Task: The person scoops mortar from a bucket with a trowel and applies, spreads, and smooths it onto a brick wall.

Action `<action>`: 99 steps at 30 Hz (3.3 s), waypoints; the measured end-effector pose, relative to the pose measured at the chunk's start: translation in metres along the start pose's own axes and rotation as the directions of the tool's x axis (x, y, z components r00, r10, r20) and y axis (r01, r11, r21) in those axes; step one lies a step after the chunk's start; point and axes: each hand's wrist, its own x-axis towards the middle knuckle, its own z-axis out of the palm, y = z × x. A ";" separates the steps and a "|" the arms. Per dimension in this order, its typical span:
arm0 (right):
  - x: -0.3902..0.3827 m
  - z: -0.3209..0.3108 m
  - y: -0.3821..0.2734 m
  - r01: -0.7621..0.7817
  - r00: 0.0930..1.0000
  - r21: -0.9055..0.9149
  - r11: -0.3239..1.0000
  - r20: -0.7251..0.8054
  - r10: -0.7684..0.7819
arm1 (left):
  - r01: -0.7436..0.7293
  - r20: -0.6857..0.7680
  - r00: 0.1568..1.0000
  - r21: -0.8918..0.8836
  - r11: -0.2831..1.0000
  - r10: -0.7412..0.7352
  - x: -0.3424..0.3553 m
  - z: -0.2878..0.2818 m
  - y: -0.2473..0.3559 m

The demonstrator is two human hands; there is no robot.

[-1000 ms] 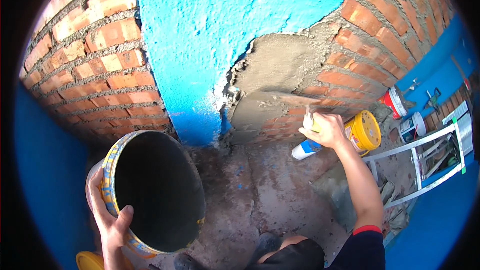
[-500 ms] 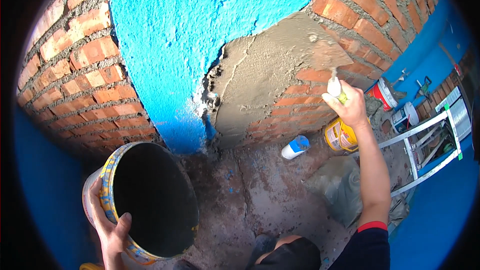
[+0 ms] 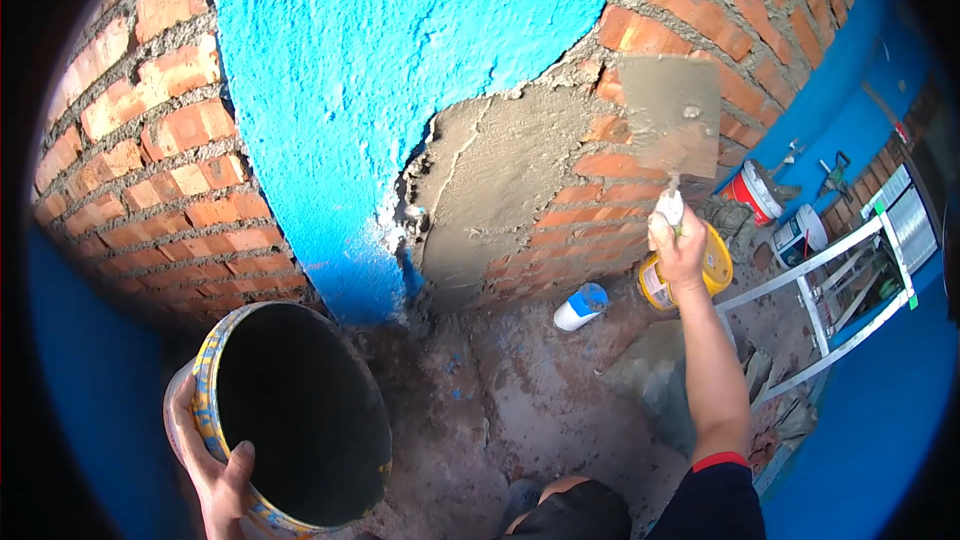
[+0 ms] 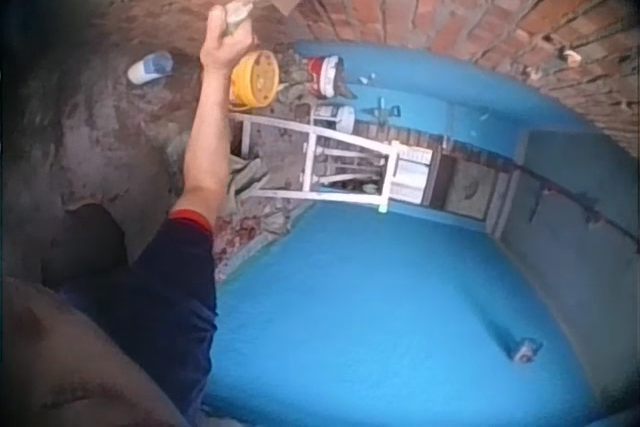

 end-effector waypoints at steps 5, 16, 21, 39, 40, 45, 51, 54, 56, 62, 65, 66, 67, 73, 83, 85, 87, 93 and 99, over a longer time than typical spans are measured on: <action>0.022 0.049 -0.029 -0.388 0.914 0.508 0.769 0.321 0.249 | 0.050 0.010 0.999 -0.035 0.998 -0.049 0.001 0.004 0.004; -0.020 0.018 0.033 -0.389 0.916 0.404 0.828 0.070 0.396 | -0.010 -0.016 1.000 -0.049 0.999 0.009 -0.003 -0.010 -0.002; -0.027 -0.003 0.029 -0.213 0.977 0.061 0.975 0.032 0.211 | 0.009 -0.029 0.999 -0.143 0.990 -0.013 -0.004 -0.009 -0.004; 0.068 -0.021 -0.056 0.254 0.935 -0.712 0.655 0.006 -0.355 | 0.047 -0.041 0.998 -0.063 0.997 -0.050 0.012 0.007 0.012; 0.065 -0.020 -0.059 0.252 0.929 -0.697 0.671 -0.022 -0.371 | 0.017 -0.043 0.999 -0.058 0.998 -0.020 0.008 -0.003 0.018; 0.041 -0.016 -0.043 0.134 0.915 -0.670 0.730 -0.199 -0.351 | 0.048 -0.071 0.996 -0.069 0.996 -0.053 -0.004 -0.013 0.021; 0.001 -0.013 -0.021 -0.034 0.901 -0.457 0.889 -0.399 -0.171 | -0.175 0.004 0.984 0.179 0.968 0.177 -0.005 -0.028 -0.009; -0.014 0.000 -0.029 -0.044 0.905 -0.329 0.943 -0.414 -0.102 | -0.025 0.002 1.000 0.015 1.000 0.025 -0.001 -0.017 0.011; -0.027 0.006 -0.032 -0.107 0.930 -0.095 0.990 -0.361 0.066 | 0.040 -0.044 0.998 -0.163 0.986 -0.047 0.000 -0.013 0.003; -0.083 0.053 -0.018 -0.103 0.962 0.249 0.963 -0.221 0.160 | 0.109 -0.021 0.993 -0.271 0.956 -0.119 0.002 -0.002 0.012; -0.097 0.074 -0.016 -0.125 0.970 0.312 0.942 -0.159 0.182 | 0.108 0.000 0.994 -0.286 0.952 -0.113 -0.001 -0.003 0.011; -0.094 0.082 -0.016 -0.132 0.975 0.434 0.891 -0.107 0.196 | 0.108 0.001 0.994 -0.280 0.954 -0.113 -0.002 -0.002 0.014; -0.091 0.090 -0.014 -0.145 0.977 0.546 0.825 -0.053 0.206 | 0.117 0.000 0.992 -0.300 0.947 -0.123 -0.003 -0.001 0.016; -0.057 0.133 0.023 -0.389 0.895 0.623 0.678 0.082 0.438 | 0.150 0.005 0.988 -0.305 0.941 -0.156 -0.005 0.005 0.023; -0.117 0.108 0.067 -0.428 0.832 0.630 0.648 -0.005 0.554 | 0.092 0.049 0.995 -0.257 0.962 -0.082 -0.002 0.007 0.015; -0.096 0.094 0.061 -0.344 0.899 0.643 0.684 0.015 0.438 | 0.121 0.040 0.993 -0.236 0.964 -0.115 -0.002 0.010 0.023; -0.065 0.091 0.029 -0.340 0.925 0.646 0.683 0.100 0.367 | 0.149 0.031 0.989 -0.200 0.968 -0.146 -0.003 0.004 0.026; -0.046 0.112 0.039 -0.121 0.912 0.055 0.991 0.400 0.089 | 0.124 0.044 0.992 -0.183 0.975 -0.118 0.002 0.012 0.018; -0.082 0.121 0.054 -0.059 0.833 -0.266 0.962 0.518 0.194 | 0.072 0.062 0.996 -0.142 0.987 -0.063 0.005 0.013 0.017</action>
